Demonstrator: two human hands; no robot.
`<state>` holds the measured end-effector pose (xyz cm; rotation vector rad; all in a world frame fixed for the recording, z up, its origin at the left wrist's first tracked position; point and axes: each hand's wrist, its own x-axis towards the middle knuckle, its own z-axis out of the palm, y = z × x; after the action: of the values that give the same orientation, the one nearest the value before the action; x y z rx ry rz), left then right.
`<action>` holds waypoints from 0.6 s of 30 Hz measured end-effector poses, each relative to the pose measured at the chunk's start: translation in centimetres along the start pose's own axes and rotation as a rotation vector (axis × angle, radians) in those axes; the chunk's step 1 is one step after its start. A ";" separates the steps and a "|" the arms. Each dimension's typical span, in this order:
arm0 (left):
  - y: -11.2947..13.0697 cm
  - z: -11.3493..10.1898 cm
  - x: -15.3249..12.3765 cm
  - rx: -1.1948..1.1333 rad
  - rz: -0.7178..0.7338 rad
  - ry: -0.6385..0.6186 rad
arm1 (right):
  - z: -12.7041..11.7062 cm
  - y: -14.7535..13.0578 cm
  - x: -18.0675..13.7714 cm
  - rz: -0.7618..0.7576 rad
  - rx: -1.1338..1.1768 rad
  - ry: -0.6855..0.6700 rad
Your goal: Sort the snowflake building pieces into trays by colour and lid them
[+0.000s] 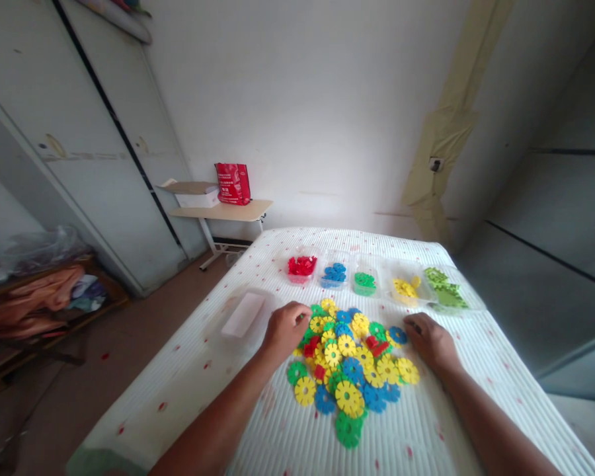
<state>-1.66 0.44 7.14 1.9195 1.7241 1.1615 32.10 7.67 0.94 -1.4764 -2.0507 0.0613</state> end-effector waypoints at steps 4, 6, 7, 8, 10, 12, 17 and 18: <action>-0.9 -0.1 -3.2 0.114 0.109 -0.071 | 0.1 0.0 0.0 -0.009 -0.019 0.012; -1.0 -0.1 -3.7 0.171 0.117 -0.109 | 0.1 0.0 0.0 -0.006 -0.017 0.024; -0.9 0.0 -3.8 0.197 0.121 -0.138 | 0.1 0.0 0.0 -0.005 -0.015 0.027; -0.9 0.1 -3.8 0.224 0.124 -0.165 | 0.1 0.0 -0.1 -0.005 -0.015 0.026; -0.8 0.4 -3.9 0.286 0.134 -0.202 | 0.1 -0.1 -0.1 -0.011 -0.013 0.022; -0.9 0.9 -4.0 0.342 0.135 -0.206 | 0.0 -0.2 0.0 -0.016 -0.013 0.015; -1.4 1.6 -4.2 0.367 0.113 -0.165 | -0.1 -0.3 0.0 -0.005 -0.019 0.010; -1.4 1.5 -4.1 0.361 0.100 -0.156 | -0.1 -0.3 0.0 -0.004 -0.021 0.010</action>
<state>-1.28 -2.68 3.78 2.2583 1.8698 0.7424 31.89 7.50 1.12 -1.4822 -2.0526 0.0308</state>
